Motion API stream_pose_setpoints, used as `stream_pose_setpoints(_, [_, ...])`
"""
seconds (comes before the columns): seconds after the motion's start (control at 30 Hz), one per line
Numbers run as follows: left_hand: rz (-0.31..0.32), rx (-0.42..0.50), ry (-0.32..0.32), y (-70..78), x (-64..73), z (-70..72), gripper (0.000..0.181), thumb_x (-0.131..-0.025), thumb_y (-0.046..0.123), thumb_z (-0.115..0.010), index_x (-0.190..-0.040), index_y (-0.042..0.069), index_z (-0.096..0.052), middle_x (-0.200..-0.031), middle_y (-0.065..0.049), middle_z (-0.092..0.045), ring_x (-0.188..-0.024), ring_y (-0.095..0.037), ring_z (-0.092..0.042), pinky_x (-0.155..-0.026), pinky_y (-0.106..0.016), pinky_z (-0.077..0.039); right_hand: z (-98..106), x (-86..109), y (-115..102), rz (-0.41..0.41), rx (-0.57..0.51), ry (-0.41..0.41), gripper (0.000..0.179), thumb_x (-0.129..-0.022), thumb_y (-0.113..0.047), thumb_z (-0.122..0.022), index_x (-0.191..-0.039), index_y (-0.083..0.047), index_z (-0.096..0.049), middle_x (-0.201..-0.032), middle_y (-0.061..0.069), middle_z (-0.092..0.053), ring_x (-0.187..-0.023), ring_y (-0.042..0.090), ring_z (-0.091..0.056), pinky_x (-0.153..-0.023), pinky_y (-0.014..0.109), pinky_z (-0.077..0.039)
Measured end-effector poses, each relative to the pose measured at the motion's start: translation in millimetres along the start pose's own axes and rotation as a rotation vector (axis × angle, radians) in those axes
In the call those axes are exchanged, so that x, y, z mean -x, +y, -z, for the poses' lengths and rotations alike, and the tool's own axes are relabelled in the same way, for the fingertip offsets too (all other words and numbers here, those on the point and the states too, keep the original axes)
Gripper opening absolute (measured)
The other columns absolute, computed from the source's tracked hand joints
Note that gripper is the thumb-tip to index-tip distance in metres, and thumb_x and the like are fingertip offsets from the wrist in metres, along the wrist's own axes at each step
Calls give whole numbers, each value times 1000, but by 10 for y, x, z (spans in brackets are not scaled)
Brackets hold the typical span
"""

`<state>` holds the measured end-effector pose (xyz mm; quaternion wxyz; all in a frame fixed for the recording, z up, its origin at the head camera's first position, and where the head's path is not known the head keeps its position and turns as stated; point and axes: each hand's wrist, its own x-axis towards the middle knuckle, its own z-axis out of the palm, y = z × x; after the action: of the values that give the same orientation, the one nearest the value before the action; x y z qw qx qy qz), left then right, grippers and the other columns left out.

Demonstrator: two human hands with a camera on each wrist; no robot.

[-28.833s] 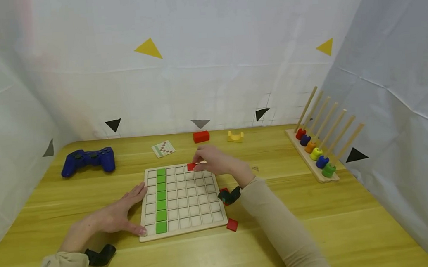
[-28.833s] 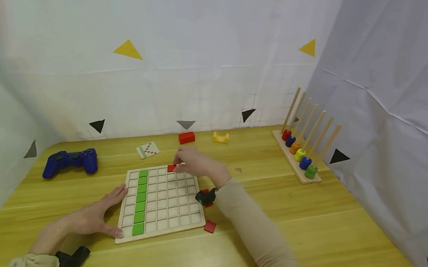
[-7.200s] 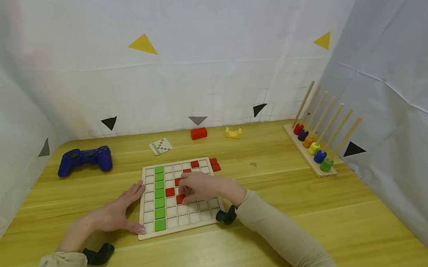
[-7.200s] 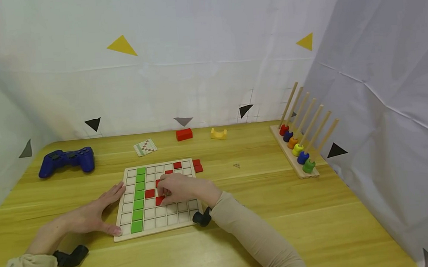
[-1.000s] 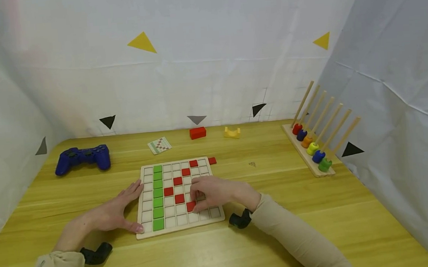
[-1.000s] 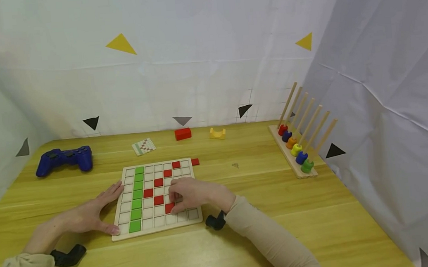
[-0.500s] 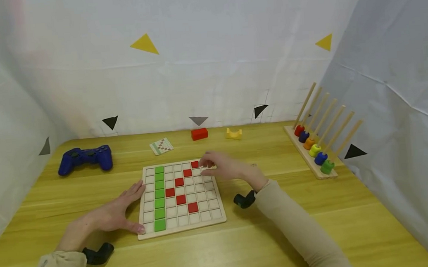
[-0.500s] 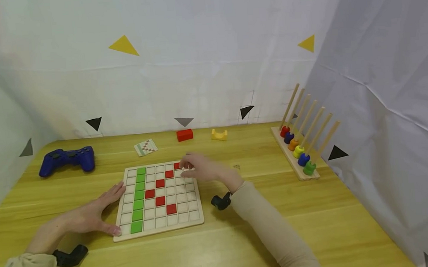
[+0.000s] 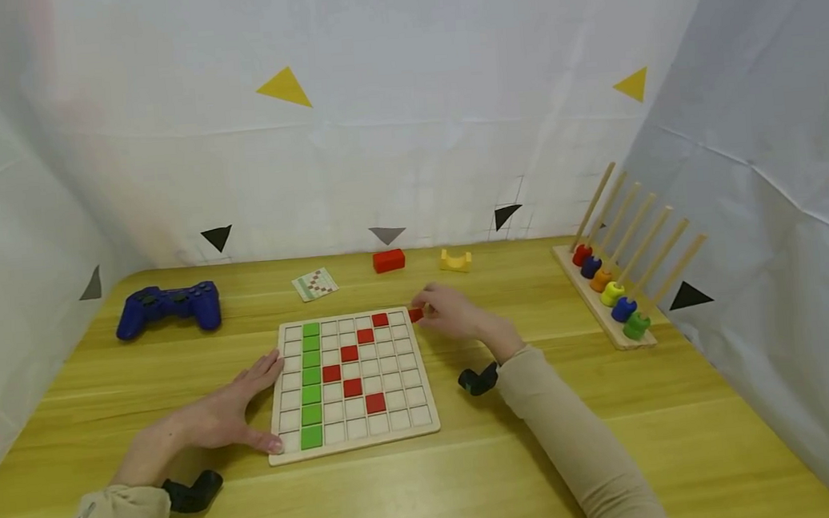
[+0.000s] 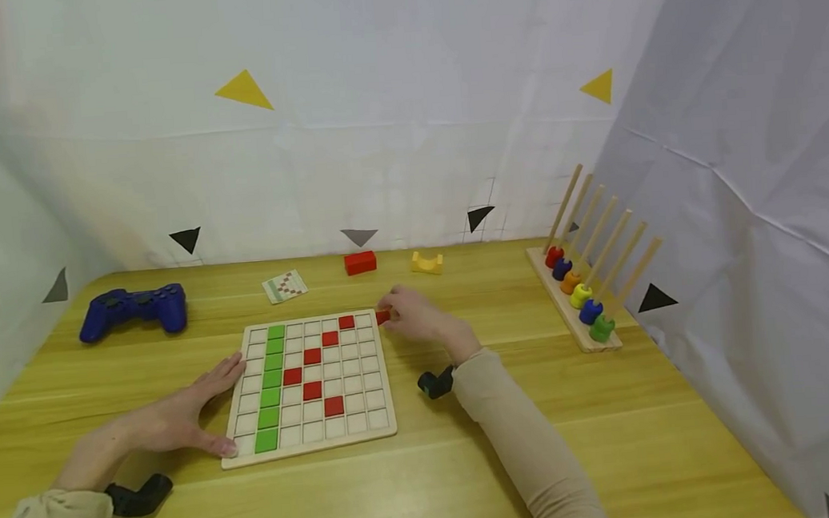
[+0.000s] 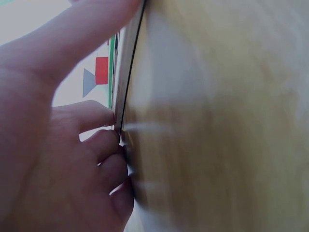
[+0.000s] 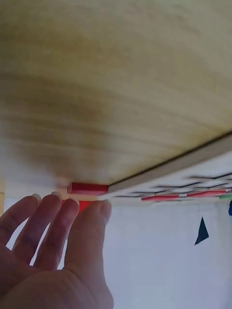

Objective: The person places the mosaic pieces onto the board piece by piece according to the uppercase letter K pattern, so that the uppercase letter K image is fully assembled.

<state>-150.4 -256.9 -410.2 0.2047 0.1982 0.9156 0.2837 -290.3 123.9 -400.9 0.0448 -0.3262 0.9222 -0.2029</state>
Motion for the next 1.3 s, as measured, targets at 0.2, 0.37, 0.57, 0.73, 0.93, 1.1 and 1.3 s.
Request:
stream_pose_setpoints(0.2, [0, 6, 3, -8, -1, 1, 123, -73, 52, -84, -161, 5, -12, -167, -21, 3, -147, -57, -1, -112, -74, -11, -32, 0, 13, -4, 40, -8, 36, -95, -14, -70, -128, -1, -63, -115, 15, -59, -99, 26, -55, -89, 40, -49])
stream_pose_setpoints(0.37, [1, 4, 5, -14, -12, 6, 123, -73, 55, -83, -161, 6, -11, -167, -20, 4, -148, -55, 1, -113, -73, -9, -49, 4, 35, 12, 68, -3, 33, -95, -14, -70, -124, -1, -66, -110, 13, -60, -93, 23, -53, -84, 38, -48])
stream_pose_setpoints(0.57, [5, 5, 5, -6, -14, 15, 124, -73, 55, -84, -161, 6, -11, -167, -20, 4, -148, -55, 1, -113, -73, -8, -67, 2, 61, 22, 61, -4, 25, -94, -14, -71, -116, -3, -71, -104, 11, -61, -89, 21, -55, -80, 34, -49])
stream_pose_setpoints(0.73, [10, 2, 0, 3, -8, 13, 124, -73, 54, -83, -161, 6, -11, -167, -20, 4, -148, -56, 1, -113, -74, -9, -73, 8, 57, 0, 59, -18, 20, -94, -15, -71, -111, -4, -71, -103, 9, -61, -89, 20, -56, -81, 33, -50])
stream_pose_setpoints(0.93, [8, -4, -5, -1, -10, 6, 124, -73, 54, -83, -161, 6, -11, -167, -21, 4, -147, -56, 0, -113, -73, -10, -70, 20, 38, -5, 79, -32, 20, -95, -15, -70, -111, -4, -69, -104, 9, -62, -97, 23, -60, -88, 38, -51])
stream_pose_setpoints(1.1, [5, -5, -4, -4, -9, -1, 123, -73, 52, -84, -161, 5, -12, -167, -21, 3, -147, -57, -1, -113, -73, -12, -65, 24, 43, -14, 75, -48, 23, -96, -16, -68, -115, -3, -67, -109, 10, -63, -105, 26, -61, -94, 40, -51])
stream_pose_setpoints(1.3, [2, 2, -1, 2, -7, -2, 123, -73, 52, -84, -161, 6, -12, -167, -20, 3, -147, -56, -1, -113, -74, -12, -50, 31, 65, 13, 63, -47, 19, -98, -16, -65, -112, -3, -67, -105, 9, -61, -95, 23, -57, -87, 39, -49])
